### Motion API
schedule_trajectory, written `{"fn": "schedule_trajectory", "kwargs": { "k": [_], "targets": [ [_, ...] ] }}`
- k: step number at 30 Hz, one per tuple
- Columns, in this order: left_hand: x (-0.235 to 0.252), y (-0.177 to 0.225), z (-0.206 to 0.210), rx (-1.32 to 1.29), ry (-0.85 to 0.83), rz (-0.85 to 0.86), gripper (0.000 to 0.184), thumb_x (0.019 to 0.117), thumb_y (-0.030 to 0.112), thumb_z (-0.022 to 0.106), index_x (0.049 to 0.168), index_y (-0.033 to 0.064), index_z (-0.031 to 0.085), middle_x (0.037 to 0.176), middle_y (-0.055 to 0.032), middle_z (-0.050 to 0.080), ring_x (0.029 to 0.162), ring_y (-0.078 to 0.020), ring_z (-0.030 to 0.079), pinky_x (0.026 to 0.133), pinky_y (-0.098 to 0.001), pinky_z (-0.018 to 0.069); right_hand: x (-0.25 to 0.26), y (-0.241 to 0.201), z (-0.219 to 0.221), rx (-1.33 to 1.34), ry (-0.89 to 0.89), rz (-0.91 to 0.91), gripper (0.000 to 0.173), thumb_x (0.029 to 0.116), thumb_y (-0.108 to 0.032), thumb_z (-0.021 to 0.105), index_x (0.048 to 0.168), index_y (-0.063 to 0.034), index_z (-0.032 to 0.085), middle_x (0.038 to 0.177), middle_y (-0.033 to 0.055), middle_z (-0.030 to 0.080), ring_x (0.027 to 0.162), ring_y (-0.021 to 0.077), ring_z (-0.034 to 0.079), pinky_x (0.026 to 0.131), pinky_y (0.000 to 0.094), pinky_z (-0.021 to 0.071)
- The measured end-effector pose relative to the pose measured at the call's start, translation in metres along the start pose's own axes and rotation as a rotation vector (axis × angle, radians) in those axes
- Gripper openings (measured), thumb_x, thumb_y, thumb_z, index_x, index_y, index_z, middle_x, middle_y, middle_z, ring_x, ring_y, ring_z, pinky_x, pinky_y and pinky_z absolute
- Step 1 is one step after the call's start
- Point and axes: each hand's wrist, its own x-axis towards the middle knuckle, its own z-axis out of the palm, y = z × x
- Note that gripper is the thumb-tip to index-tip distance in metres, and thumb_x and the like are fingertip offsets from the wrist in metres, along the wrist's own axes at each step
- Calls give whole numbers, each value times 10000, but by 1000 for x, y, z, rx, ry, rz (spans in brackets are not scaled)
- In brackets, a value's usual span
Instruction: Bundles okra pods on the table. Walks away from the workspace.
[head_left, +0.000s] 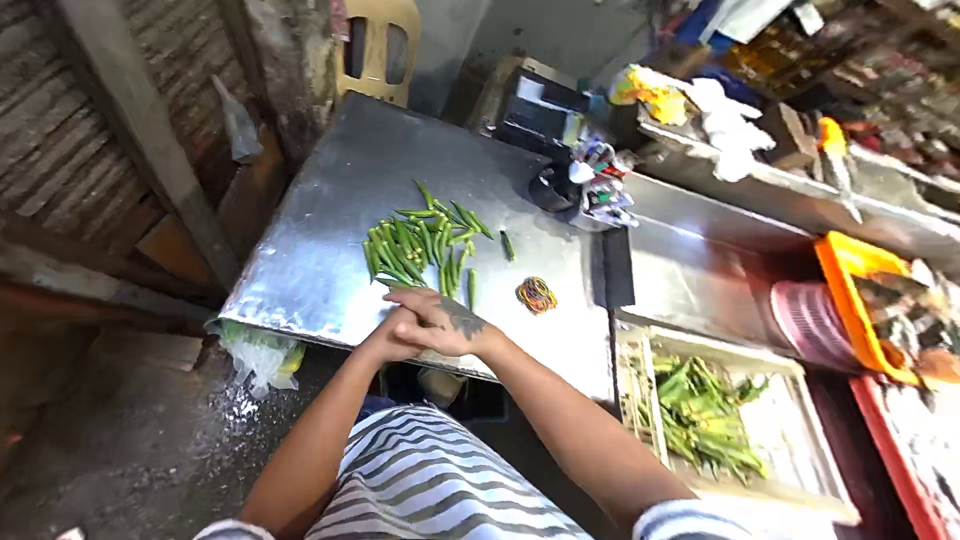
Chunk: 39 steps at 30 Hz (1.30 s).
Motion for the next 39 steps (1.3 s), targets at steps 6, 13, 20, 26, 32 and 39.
{"fn": "schedule_trajectory", "kwargs": {
  "k": [6, 13, 20, 26, 32, 39],
  "targets": [
    [-9, -6, 5, 233, 33, -58, 427, 769, 220, 828, 1126, 32, 689, 1016, -26, 737, 950, -68, 692, 912, -321, 573, -17, 25, 36, 3, 101, -49, 792, 1034, -655, 285, 1545, -72, 448, 1582, 186, 438, 1490, 306, 389, 1230, 509, 319],
    [-7, -4, 18, 398, 205, -158, 866, 739, 270, 852, 1455, 15, 437, 1216, -69, 685, 1114, -95, 657, 1015, -335, 536, -32, 23, 45, -67, 265, 54, 491, 1070, -490, 431, 1169, -55, 636, 1103, 144, 660, 1057, 251, 661, 911, 437, 556],
    [-11, -3, 20, 46, -31, -88, 918, 593, 133, 975, 1368, 18, 497, 1204, -31, 689, 1116, -94, 663, 998, -289, 562, -43, 27, 39, 24, 328, 7, 381, 1081, -355, 440, 1010, -48, 654, 857, 108, 665, 814, 224, 666, 721, 442, 538],
    [-7, -8, 25, -25, -64, -417, 167, 910, 224, 756, 918, 86, 662, 609, 13, 571, 466, -99, 511, 477, -277, 477, -62, 46, 4, 78, 349, 245, 427, 1065, -407, 479, 1221, -43, 636, 952, 129, 681, 868, 253, 672, 804, 498, 558],
    [-16, -14, 20, -112, 75, -398, 219, 968, 266, 685, 866, 84, 620, 552, 5, 506, 434, -112, 477, 449, -270, 453, -126, 156, -72, -204, 959, 963, 381, 971, -301, 655, 1316, -140, 646, 1282, 308, 573, 1154, 509, 579, 909, 667, 500],
    [-11, -19, 18, -145, 109, -391, 228, 975, 227, 682, 863, 35, 629, 566, -49, 554, 442, -161, 549, 454, -300, 523, -144, 183, -74, -377, 880, 987, 165, 981, -296, 670, 1056, -231, 801, 1256, 109, 658, 1186, 368, 574, 975, 609, 463]
  ]
}}
